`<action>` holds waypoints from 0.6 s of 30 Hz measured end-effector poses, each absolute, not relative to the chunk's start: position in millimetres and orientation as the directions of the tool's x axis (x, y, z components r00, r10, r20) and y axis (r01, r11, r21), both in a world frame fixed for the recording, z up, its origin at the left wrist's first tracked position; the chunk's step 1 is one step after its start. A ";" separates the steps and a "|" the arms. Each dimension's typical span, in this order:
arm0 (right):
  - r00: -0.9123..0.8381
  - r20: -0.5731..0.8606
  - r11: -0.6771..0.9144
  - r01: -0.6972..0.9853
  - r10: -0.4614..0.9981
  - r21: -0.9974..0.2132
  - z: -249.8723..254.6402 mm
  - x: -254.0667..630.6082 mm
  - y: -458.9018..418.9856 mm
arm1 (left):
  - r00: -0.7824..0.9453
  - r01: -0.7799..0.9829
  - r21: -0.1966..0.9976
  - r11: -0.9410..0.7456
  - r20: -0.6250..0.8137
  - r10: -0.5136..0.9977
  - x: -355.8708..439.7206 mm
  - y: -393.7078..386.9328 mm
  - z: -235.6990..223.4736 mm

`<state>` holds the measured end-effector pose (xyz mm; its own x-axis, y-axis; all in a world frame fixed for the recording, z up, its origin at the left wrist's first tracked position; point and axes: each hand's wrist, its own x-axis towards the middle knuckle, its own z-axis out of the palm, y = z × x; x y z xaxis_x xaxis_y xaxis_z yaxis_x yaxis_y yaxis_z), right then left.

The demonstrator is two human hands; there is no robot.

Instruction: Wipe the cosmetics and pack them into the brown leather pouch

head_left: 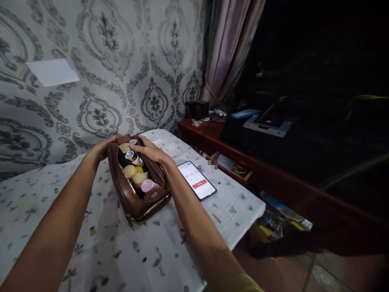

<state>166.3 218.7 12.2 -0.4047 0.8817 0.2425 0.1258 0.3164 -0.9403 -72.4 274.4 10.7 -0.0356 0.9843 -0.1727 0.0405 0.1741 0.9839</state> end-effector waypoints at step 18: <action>-0.407 0.263 0.313 0.060 0.875 -0.948 5.3 167.7 222.6 | -0.216 0.032 0.998 -0.055 0.060 0.974 -60.3 288.9 25.9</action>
